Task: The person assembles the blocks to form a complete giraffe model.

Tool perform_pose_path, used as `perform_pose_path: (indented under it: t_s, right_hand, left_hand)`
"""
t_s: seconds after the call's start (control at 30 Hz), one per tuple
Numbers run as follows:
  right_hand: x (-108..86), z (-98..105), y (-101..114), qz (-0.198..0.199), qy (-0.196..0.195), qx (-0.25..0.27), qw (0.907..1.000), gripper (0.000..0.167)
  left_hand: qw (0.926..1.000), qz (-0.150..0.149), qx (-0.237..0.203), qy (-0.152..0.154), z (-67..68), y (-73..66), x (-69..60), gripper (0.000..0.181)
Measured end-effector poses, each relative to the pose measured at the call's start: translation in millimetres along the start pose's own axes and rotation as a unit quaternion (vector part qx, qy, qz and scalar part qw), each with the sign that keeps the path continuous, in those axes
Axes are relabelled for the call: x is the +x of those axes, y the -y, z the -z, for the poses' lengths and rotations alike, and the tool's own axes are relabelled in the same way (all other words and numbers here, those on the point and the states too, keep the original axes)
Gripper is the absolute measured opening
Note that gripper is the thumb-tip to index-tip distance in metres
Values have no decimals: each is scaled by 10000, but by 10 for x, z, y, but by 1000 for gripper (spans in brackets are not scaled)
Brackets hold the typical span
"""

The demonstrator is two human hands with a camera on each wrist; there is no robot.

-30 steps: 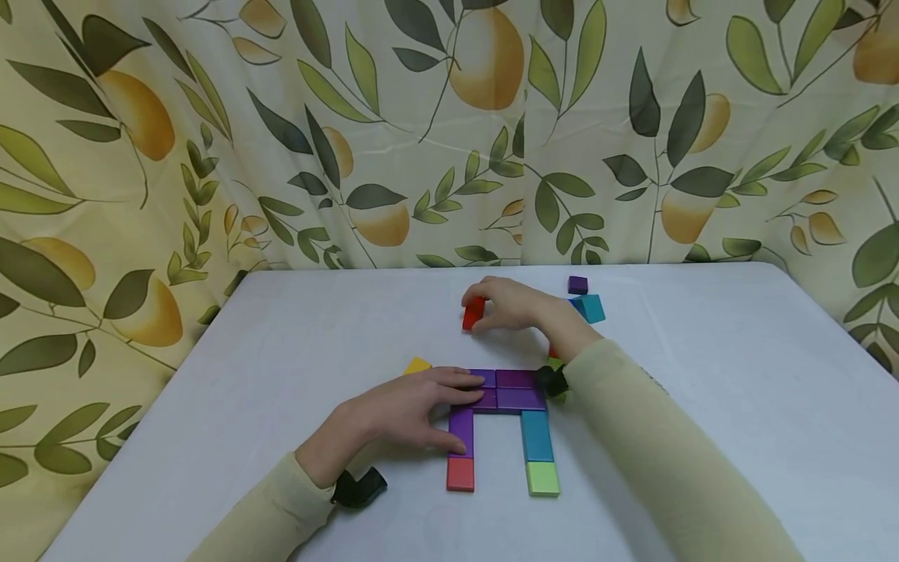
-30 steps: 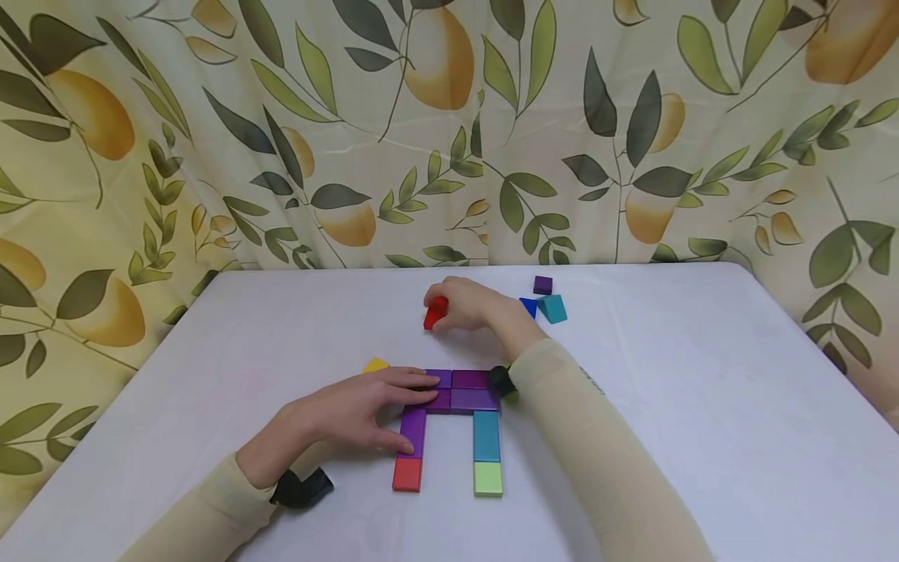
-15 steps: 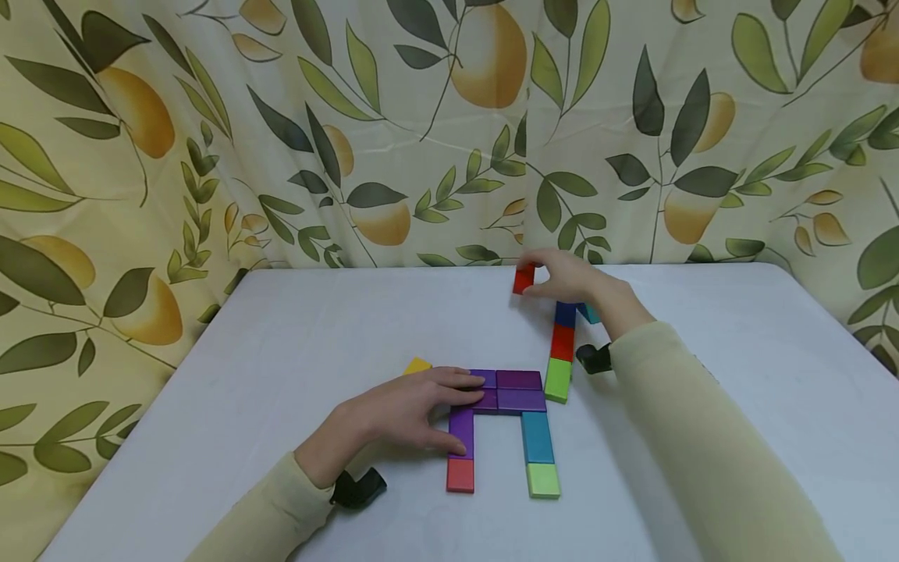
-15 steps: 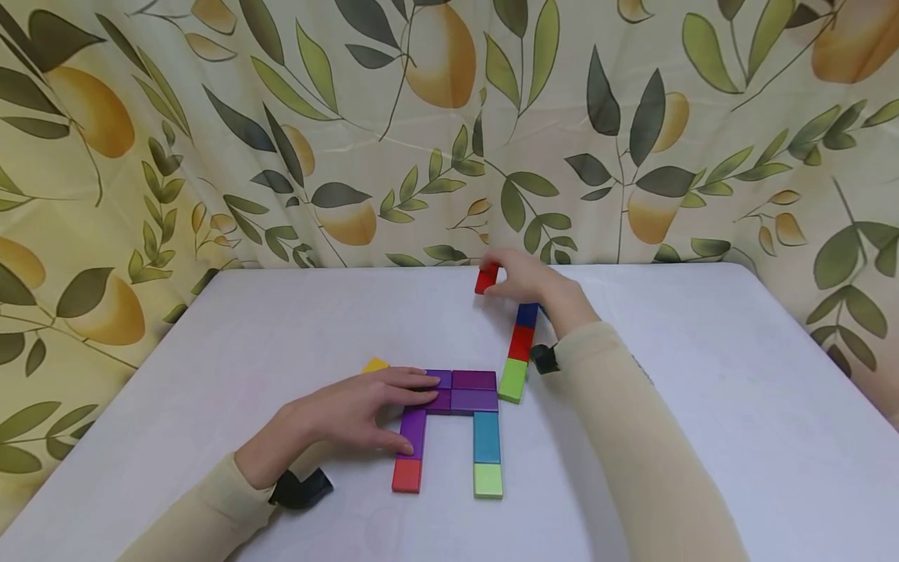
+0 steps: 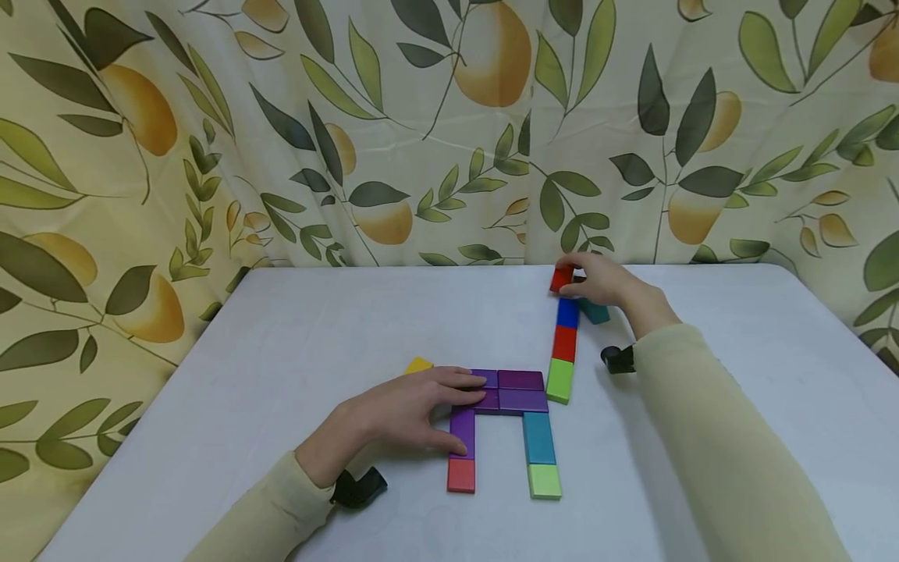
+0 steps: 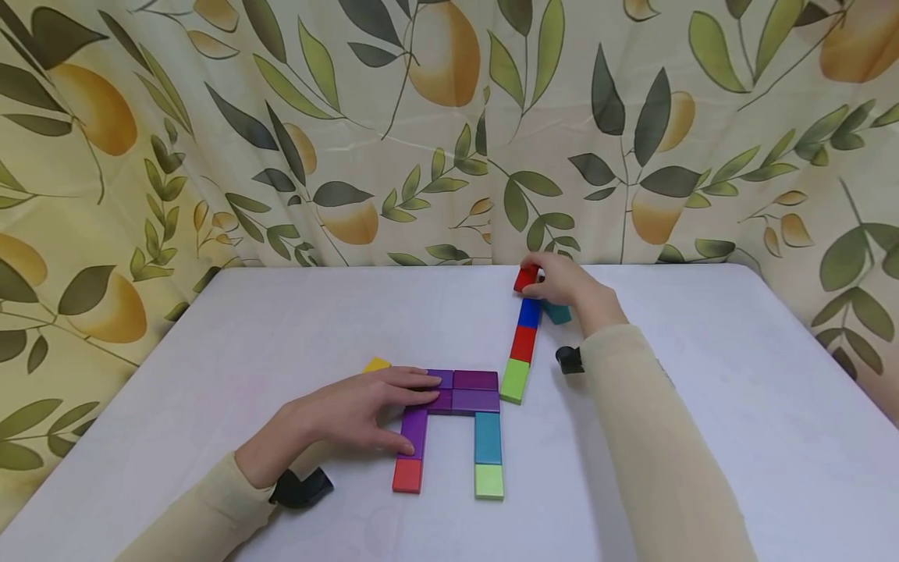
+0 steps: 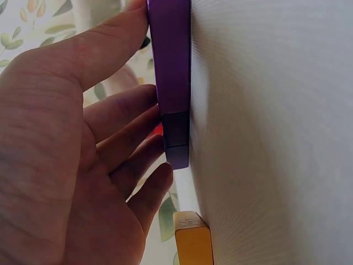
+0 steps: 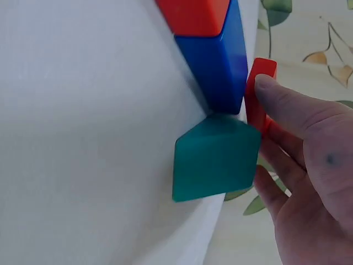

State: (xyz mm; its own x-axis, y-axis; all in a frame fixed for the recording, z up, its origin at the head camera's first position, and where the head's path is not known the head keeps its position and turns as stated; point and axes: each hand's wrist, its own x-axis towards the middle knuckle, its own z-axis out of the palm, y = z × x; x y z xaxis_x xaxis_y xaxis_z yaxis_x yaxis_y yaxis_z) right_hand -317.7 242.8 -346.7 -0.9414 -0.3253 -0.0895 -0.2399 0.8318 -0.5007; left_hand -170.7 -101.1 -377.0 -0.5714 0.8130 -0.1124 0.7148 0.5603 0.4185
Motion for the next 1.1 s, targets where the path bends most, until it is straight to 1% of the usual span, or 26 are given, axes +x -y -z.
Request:
perform_pose_path:
  t_s: [0.23, 0.43, 0.9, 1.0, 1.1]
  right_hand:
    - [-27, 19, -106, -90, 122, -150, 9998, 49]
    - [-49, 37, -160, -178, 206, -211, 9994, 50]
    - [-28, 64, -166, -208, 319, -192, 9991, 48]
    - [-26, 54, -173, -282, 334, -106, 9990, 51]
    - [-24, 33, -187, -409, 390, -135, 9983, 57]
  left_hand:
    - [10000, 17, 20, -8, -4, 0, 6, 72]
    - [10000, 10, 28, -4, 2, -2, 2, 72]
    - [10000, -3, -41, -8, 11, 3, -4, 71]
    - [10000, 2, -52, -5, 8, 3, -3, 71]
    - [10000, 27, -66, 6, 0, 3, 1, 71]
